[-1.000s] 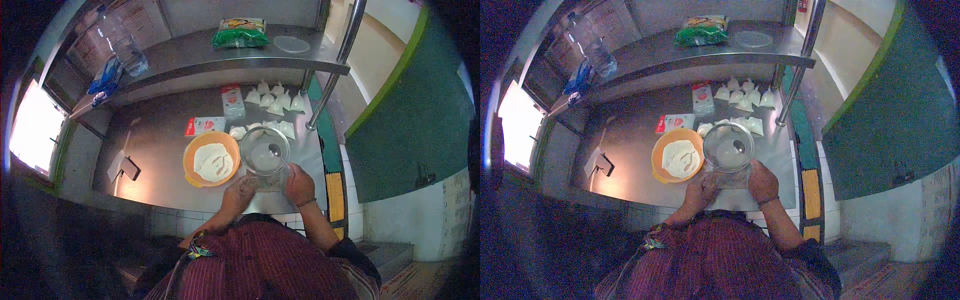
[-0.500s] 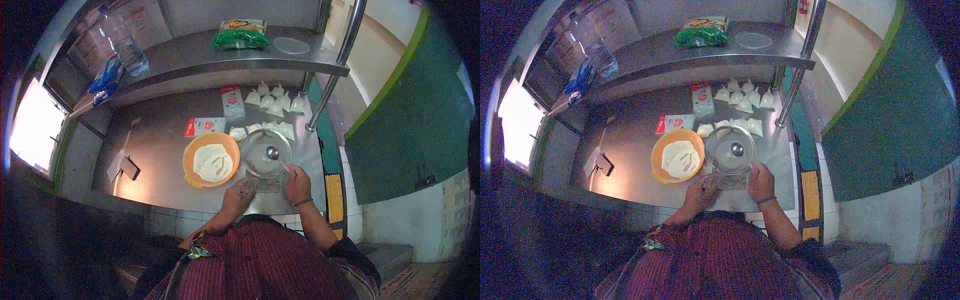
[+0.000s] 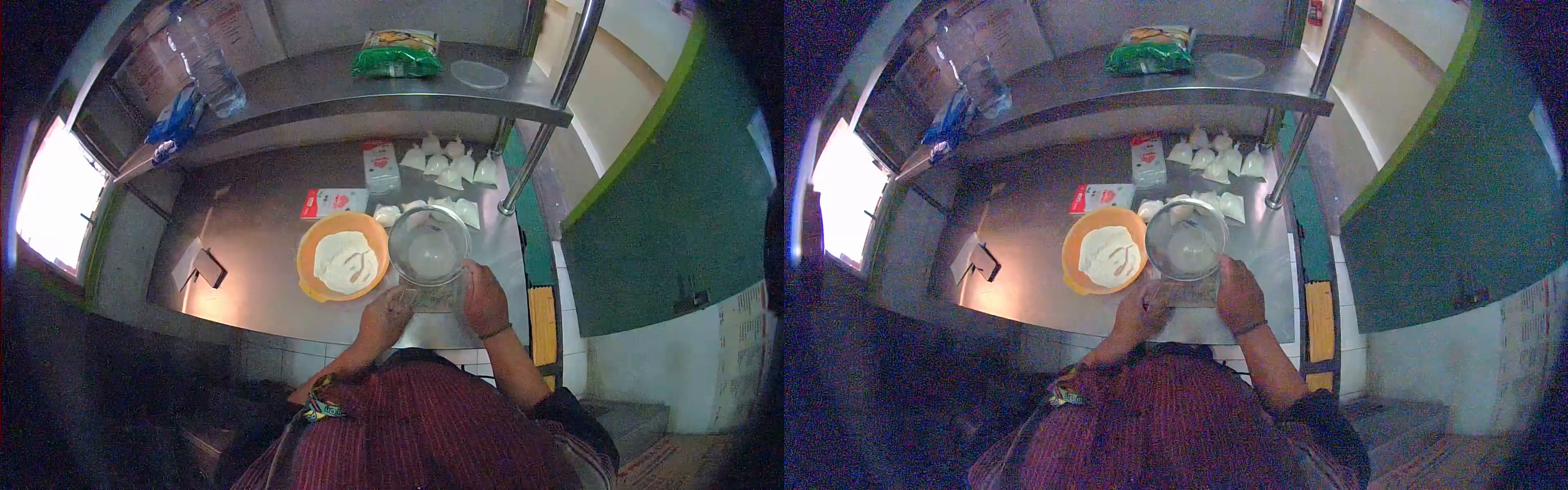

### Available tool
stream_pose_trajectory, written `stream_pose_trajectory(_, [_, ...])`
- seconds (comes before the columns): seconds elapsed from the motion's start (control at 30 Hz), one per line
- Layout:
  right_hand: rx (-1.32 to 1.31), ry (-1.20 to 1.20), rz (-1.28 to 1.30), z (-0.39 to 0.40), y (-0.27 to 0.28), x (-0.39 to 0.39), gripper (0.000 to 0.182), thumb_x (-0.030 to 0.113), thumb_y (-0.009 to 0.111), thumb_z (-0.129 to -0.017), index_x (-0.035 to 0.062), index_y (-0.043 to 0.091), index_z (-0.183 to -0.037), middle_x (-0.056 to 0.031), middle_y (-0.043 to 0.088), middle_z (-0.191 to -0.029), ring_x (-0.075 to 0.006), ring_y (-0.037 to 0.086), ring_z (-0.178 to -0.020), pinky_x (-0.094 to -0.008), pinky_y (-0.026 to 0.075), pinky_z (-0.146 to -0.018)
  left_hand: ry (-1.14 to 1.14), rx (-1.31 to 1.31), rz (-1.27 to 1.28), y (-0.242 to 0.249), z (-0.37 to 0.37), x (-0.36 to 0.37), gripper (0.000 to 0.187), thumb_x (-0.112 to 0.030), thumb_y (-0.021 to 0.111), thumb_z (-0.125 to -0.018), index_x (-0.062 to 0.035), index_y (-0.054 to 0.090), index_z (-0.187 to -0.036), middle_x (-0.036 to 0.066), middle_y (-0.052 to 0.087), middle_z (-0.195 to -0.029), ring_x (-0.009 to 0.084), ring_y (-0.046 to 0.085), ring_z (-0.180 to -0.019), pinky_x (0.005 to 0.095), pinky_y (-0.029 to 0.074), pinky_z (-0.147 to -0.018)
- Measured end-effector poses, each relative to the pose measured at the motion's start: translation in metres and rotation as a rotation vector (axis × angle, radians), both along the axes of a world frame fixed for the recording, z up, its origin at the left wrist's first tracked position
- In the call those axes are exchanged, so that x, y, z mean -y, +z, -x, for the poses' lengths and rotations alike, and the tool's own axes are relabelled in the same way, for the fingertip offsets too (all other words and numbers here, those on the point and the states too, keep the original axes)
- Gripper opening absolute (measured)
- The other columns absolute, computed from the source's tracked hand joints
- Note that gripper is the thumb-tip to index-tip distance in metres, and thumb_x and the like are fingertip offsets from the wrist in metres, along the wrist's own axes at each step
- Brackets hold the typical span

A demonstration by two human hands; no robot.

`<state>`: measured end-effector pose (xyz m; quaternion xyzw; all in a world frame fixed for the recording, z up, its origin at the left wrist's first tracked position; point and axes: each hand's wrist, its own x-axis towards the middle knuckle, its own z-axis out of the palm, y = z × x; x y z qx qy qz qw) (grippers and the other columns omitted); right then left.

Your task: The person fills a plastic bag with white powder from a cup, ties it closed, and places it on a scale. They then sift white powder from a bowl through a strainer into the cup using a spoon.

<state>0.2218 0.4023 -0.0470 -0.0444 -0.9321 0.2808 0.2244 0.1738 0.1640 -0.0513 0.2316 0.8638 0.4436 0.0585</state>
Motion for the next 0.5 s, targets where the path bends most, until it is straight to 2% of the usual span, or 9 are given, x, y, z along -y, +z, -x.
stream_pose_trajectory(0.03, [0.002, 0.004, -0.002, -0.002, -0.002, 0.001, 0.030, 0.017, 0.046, -0.103, 0.0017, 0.057, -0.126, -0.0237, 0.065, -0.115, -0.0415, 0.063, -0.106, -0.0479, 0.051, -0.090, 0.004, 0.002, -0.002, -0.001, -0.001, 0.000, 0.042, -0.025, 0.071, -0.091, -0.0091, 0.063, -0.129, 0.021, 0.070, -0.112, 0.0386, 0.069, -0.100, 0.0434, 0.055, -0.085])
stream_pose_trajectory(0.1, [0.228, 0.025, 0.001, -0.003, -0.005, 0.002, 0.035, 0.009, 0.044, -0.097, 0.0030, 0.055, -0.129, -0.0236, 0.063, -0.114, -0.0427, 0.062, -0.106, -0.0492, 0.052, -0.092, 0.026, 0.037, -0.007, -0.007, -0.002, 0.000, 0.042, -0.026, 0.071, -0.091, -0.0085, 0.063, -0.128, 0.021, 0.070, -0.109, 0.0380, 0.070, -0.094, 0.0429, 0.056, -0.081])
stream_pose_trajectory(0.2, [0.146, -0.012, 0.038, -0.008, 0.001, 0.010, 0.039, 0.007, 0.046, -0.093, 0.0031, 0.054, -0.131, -0.0238, 0.063, -0.112, -0.0429, 0.063, -0.104, -0.0500, 0.052, -0.091, 0.011, 0.005, 0.009, -0.012, 0.000, 0.000, 0.043, -0.025, 0.071, -0.091, -0.0081, 0.063, -0.129, 0.020, 0.070, -0.107, 0.0366, 0.070, -0.088, 0.0429, 0.056, -0.077])
stream_pose_trajectory(0.33, [0.193, -0.003, 0.024, -0.011, -0.024, 0.005, 0.039, 0.008, 0.047, -0.093, 0.0033, 0.054, -0.131, -0.0238, 0.063, -0.111, -0.0425, 0.063, -0.102, -0.0510, 0.052, -0.090, 0.008, 0.020, -0.006, -0.005, -0.003, 0.001, 0.045, -0.024, 0.072, -0.090, -0.0070, 0.061, -0.131, 0.020, 0.071, -0.107, 0.0355, 0.071, -0.088, 0.0430, 0.056, -0.077])
stream_pose_trajectory(0.4, [0.099, -0.012, 0.033, -0.012, -0.014, 0.008, 0.040, 0.008, 0.049, -0.092, 0.0033, 0.053, -0.132, -0.0238, 0.063, -0.110, -0.0423, 0.063, -0.102, -0.0510, 0.053, -0.089, -0.009, 0.014, -0.036, -0.007, 0.001, 0.002, 0.047, -0.024, 0.072, -0.091, -0.0059, 0.060, -0.133, 0.022, 0.071, -0.107, 0.0354, 0.071, -0.089, 0.0428, 0.056, -0.078])
stream_pose_trajectory(0.5, [0.179, -0.024, 0.006, -0.012, -0.016, 0.008, 0.041, 0.006, 0.050, -0.090, 0.0033, 0.053, -0.131, -0.0235, 0.063, -0.108, -0.0425, 0.064, -0.100, -0.0512, 0.053, -0.089, 0.018, 0.080, 0.026, -0.003, 0.001, 0.002, 0.047, -0.024, 0.072, -0.090, -0.0053, 0.060, -0.131, 0.022, 0.072, -0.104, 0.0357, 0.071, -0.089, 0.0427, 0.057, -0.078])
